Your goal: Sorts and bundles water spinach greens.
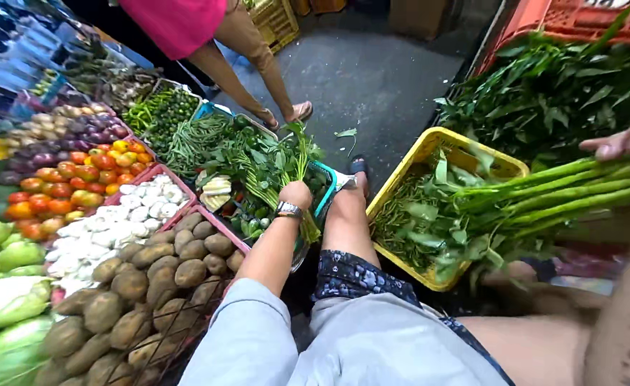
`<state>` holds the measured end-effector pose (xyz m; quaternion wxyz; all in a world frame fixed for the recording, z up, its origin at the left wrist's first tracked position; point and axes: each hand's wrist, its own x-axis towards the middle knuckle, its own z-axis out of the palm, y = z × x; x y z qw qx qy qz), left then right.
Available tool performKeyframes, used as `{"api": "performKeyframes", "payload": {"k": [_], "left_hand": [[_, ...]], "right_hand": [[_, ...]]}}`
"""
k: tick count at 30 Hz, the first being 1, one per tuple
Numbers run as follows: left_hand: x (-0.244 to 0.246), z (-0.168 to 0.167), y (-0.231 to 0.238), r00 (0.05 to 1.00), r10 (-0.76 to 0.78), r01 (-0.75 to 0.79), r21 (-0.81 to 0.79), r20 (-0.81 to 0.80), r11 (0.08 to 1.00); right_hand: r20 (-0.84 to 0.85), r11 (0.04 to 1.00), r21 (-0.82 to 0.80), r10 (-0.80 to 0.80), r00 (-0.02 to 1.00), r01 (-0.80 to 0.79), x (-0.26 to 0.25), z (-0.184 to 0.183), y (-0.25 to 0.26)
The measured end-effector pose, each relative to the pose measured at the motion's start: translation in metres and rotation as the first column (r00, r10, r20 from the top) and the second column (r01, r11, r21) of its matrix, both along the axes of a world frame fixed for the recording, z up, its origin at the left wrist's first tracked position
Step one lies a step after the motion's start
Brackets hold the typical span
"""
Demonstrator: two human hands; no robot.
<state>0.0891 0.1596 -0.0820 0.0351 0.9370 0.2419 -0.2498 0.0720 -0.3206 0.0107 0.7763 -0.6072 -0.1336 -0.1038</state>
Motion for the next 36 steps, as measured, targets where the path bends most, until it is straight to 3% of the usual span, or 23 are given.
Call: {"api": "performKeyframes", "payload": {"k": [6, 11, 13, 15, 17, 20, 22, 25, 28, 32, 34, 36], "left_hand": [[0.022, -0.026, 0.007, 0.999, -0.049, 0.046, 0.097, 0.022, 0.994], [0.062, -0.011, 0.026, 0.982, 0.029, -0.051, 0.118, 0.186, 0.992], [0.08, 0.002, 0.039, 0.965, 0.049, -0.068, 0.065, 0.258, 0.996], [0.097, 0.025, 0.046, 0.93, 0.129, -0.091, -0.124, 0.345, 0.988], [0.107, 0.052, 0.028, 0.869, 0.292, -0.124, -0.398, 0.398, 0.909], [0.092, 0.091, -0.04, 0.859, 0.479, -0.152, -0.802, 0.182, 0.578], [0.079, 0.103, -0.082, 0.923, 0.383, -0.178, -0.903, -0.016, 0.391], [0.067, 0.103, -0.127, 0.969, 0.084, -0.242, -0.954, -0.231, 0.179], [0.048, 0.108, -0.16, 0.959, -0.043, -0.275, -0.954, -0.281, 0.12], [0.011, 0.133, -0.191, 0.971, -0.08, -0.21, -0.966, -0.224, 0.149], [0.002, 0.136, -0.186, 0.994, -0.074, -0.065, -0.978, -0.081, 0.199], [0.003, 0.126, -0.173, 0.993, -0.122, 0.01, -0.988, -0.009, 0.156]], "right_hand": [[-0.048, 0.999, 0.023, 0.037, 0.998, -0.036, -0.014, -0.031, -0.016], [-0.015, 0.998, 0.055, 0.009, 1.0, -0.008, -0.011, -0.026, -0.02], [-0.021, 0.999, 0.039, 0.02, 1.0, -0.019, -0.01, -0.024, -0.014], [-0.054, 0.999, -0.025, 0.018, 0.998, -0.02, -0.008, -0.023, -0.004], [-0.099, 0.992, -0.123, 0.013, 0.995, -0.025, -0.007, -0.021, 0.01], [-0.114, 0.942, -0.325, 0.047, 0.992, -0.082, -0.012, -0.021, 0.04], [-0.062, 0.875, -0.47, 0.096, 0.993, -0.114, -0.015, -0.025, 0.067], [0.089, 0.73, -0.678, 0.201, 0.976, -0.089, -0.022, -0.024, 0.094], [0.209, 0.632, -0.775, 0.269, 0.94, -0.009, -0.031, -0.016, 0.111], [0.332, 0.582, -0.808, 0.311, 0.891, 0.098, -0.04, -0.011, 0.126], [0.312, 0.616, -0.783, 0.264, 0.913, 0.09, -0.042, -0.005, 0.129], [0.248, 0.703, -0.707, 0.141, 0.958, 0.08, -0.043, 0.004, 0.121]]}}
